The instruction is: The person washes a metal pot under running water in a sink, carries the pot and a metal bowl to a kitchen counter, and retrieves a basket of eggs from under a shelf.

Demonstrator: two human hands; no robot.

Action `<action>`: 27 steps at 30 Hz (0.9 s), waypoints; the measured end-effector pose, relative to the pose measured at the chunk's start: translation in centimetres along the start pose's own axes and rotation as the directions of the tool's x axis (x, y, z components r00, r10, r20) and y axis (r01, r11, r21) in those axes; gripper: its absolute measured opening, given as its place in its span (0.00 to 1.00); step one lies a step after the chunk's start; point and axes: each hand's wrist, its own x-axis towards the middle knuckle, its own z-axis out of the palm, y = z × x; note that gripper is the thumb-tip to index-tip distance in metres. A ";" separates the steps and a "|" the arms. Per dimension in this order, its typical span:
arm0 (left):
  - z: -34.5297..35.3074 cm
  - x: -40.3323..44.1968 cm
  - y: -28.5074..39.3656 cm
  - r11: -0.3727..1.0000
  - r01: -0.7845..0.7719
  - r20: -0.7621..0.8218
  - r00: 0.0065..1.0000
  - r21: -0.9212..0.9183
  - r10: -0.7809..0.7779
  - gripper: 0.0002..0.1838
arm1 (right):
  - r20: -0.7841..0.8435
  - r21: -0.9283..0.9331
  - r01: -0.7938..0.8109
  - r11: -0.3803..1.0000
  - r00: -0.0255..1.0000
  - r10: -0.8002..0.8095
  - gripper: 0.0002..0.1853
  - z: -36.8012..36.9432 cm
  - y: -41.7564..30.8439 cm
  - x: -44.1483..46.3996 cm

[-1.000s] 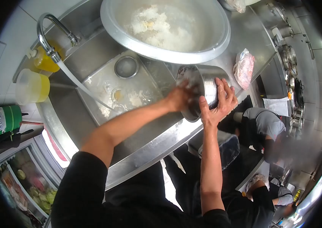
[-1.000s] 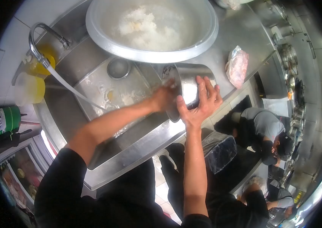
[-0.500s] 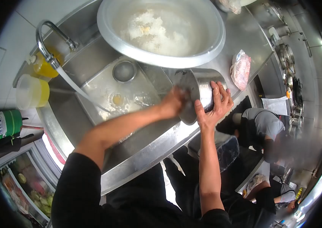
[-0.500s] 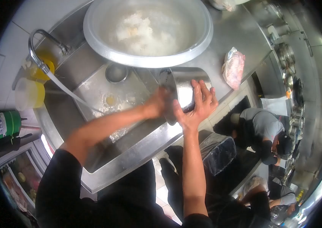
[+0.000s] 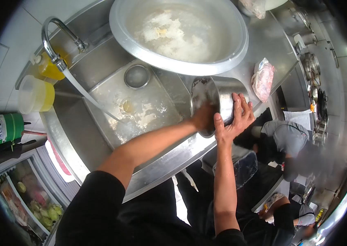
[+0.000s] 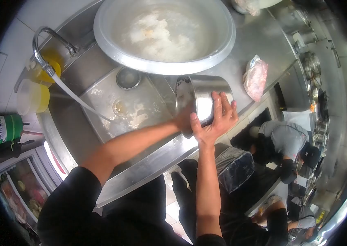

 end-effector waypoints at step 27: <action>-10.9 -8.9 0.7 -0.013 0.217 0.169 0.718 -0.976 -0.675 0.11 | 0.200 0.086 -0.062 0.994 0.979 0.044 0.21 -1.1 -8.5 -7.0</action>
